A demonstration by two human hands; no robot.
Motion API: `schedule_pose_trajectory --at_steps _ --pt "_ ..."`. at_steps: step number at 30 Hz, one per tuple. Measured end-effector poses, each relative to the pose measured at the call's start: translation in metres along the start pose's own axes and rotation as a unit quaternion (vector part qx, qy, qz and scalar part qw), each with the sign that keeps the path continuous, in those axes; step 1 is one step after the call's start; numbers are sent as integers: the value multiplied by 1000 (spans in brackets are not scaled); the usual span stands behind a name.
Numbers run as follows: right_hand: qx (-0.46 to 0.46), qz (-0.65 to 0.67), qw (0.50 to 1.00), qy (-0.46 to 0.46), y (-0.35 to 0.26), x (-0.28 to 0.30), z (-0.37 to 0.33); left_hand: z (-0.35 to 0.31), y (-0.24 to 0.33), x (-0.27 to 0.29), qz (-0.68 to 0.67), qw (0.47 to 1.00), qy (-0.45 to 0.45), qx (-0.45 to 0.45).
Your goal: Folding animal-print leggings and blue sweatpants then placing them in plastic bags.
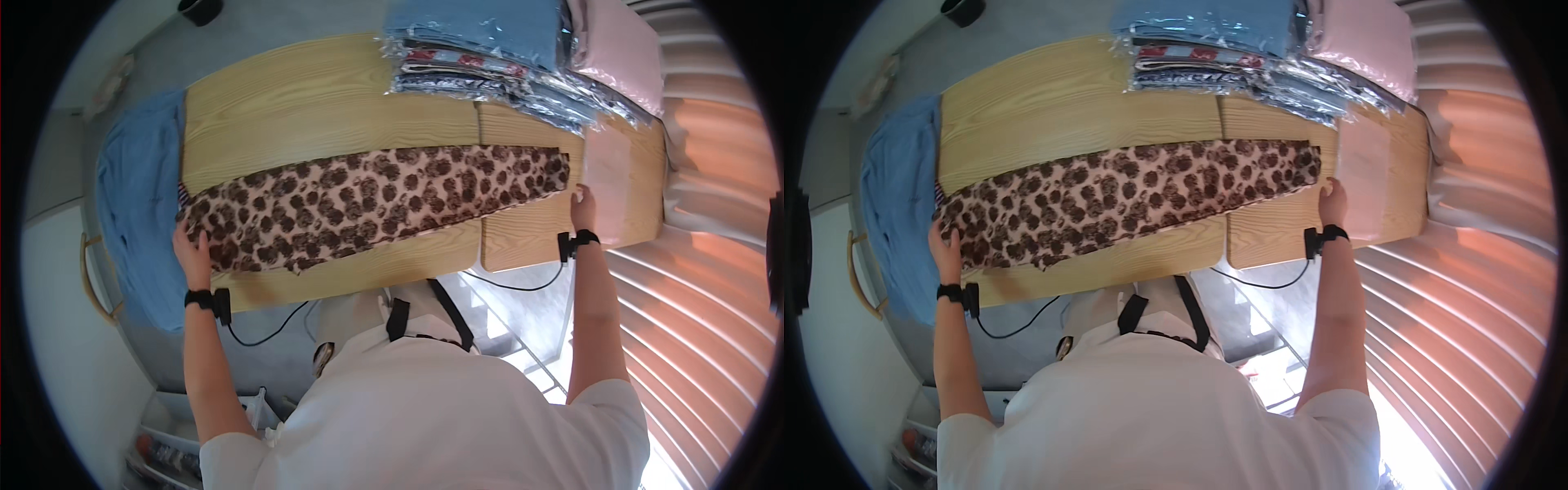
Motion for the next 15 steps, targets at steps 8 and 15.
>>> schedule_pose_trajectory --at_steps 8,15 --pt "-281 249 924 -74 84 -83 -37 -93 121 -66 -79 975 -207 -12" --pt "-222 221 949 -25 22 -52 15 -175 146 -79 -41 974 -224 9"
Point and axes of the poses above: each hand's wrist, its own z-axis towards the middle knuckle, its own x-axis out of the back of the hand, y = z × x, the point moved 6 cm from there along z, towards the middle knuckle, and after that the axes turned 7 degrees about -z, right-handed, at the moved point
